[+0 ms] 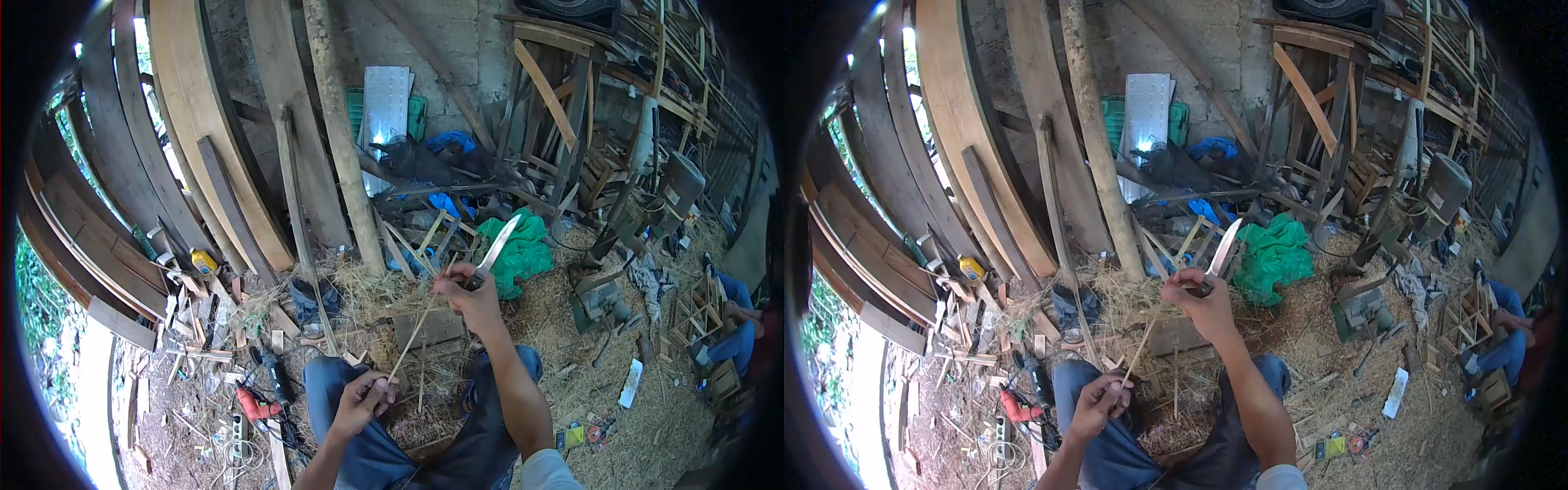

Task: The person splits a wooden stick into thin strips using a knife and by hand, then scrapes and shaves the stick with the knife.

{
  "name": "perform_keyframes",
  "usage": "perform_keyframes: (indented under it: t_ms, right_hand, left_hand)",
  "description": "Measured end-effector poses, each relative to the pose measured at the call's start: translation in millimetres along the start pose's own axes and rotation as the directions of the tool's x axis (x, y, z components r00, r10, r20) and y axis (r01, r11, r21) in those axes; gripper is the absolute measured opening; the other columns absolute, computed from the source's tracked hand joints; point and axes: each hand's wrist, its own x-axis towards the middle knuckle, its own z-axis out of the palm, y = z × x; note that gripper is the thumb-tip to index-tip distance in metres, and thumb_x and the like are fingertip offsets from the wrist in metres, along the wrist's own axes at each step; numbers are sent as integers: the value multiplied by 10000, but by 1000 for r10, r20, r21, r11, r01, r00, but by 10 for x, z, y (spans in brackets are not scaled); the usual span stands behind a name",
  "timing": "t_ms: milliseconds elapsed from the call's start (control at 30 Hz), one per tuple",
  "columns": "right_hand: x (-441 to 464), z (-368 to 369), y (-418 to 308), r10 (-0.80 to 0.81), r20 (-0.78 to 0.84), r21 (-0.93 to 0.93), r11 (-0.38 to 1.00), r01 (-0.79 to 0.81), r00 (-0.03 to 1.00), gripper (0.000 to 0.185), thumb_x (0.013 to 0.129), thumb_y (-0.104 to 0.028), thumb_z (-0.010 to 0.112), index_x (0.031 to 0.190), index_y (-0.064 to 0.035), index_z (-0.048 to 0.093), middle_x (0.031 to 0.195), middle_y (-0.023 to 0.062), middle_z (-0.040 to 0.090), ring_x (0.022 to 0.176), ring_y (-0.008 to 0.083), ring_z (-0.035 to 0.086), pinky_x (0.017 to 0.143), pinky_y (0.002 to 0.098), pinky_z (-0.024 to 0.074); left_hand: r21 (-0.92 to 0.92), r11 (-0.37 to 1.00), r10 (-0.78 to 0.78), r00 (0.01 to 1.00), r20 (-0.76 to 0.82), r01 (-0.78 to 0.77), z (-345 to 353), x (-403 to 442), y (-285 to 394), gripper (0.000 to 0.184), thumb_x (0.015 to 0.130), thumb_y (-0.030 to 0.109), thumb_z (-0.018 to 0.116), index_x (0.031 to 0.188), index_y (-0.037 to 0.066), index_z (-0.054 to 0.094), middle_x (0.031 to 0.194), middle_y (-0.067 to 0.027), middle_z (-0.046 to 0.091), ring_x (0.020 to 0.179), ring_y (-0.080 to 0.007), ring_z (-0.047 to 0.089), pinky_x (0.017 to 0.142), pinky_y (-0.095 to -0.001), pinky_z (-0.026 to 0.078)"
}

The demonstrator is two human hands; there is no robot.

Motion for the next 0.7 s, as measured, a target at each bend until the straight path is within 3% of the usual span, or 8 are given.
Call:
perform_keyframes:
  t_ms: [233,433,500,533,567,600,633,700]
  right_hand:
    - [54,-120,-13,-41,-51,26,999,43,998,149,798,-112,720,866,-22,621,715,16,630,464,11,380,411,196,268]
    - [74,-136,25,-17,-83,-21,1000,15,996,195,839,-192,692,869,-6,639,650,0,607,467,18,380,413,204,281]
    - [126,-184,286,-256,-107,-380,903,198,961,146,843,-149,650,854,-4,641,644,63,618,411,110,434,391,280,301]
    - [88,-148,339,-254,-95,-370,907,203,963,146,843,-149,650,854,-4,641,644,63,618,411,110,434,391,280,301]
    - [26,-59,306,-338,121,-675,661,327,933,146,800,-175,667,796,-32,640,605,69,610,448,152,510,413,306,359]
    - [-27,11,302,-331,345,-843,302,445,878,151,757,-202,685,738,-59,639,566,76,602,484,194,585,435,331,416]
    - [-82,86,354,-333,350,-840,302,451,875,151,757,-202,685,738,-59,639,566,76,602,484,194,585,435,331,416]
    - [-167,238,470,-221,457,-873,77,482,862,84,685,-187,669,682,-109,638,585,105,613,525,268,616,479,382,468]
  left_hand:
    - [19,1000,4,1000,2,-4,45,25,12,211,959,136,509,1093,-6,587,741,-24,550,542,-61,427,483,-199,336]
    - [-18,1000,20,997,-70,-21,98,94,57,191,937,127,551,1072,3,604,732,-22,557,548,-52,424,483,-195,329]
    - [26,999,32,976,-217,-27,151,174,130,180,928,129,569,1052,7,614,715,-11,555,548,-44,418,483,-194,329]
    - [31,999,39,972,-231,-33,170,228,141,180,928,129,569,1052,7,614,715,-11,555,548,-44,418,483,-194,329]
    - [32,996,87,957,-275,-81,186,309,135,174,922,134,580,1031,3,615,712,-10,552,537,-45,412,473,-197,314]
    - [34,991,132,940,-314,-128,213,386,152,170,915,138,592,1011,0,616,710,-10,550,526,-47,406,463,-200,300]
    - [81,990,137,927,-349,-116,255,443,202,159,912,147,600,976,2,621,703,3,549,528,-39,403,470,-196,301]
    - [112,985,163,908,-386,-129,307,492,210,161,910,154,603,970,5,620,698,8,546,528,-37,402,471,-196,301]
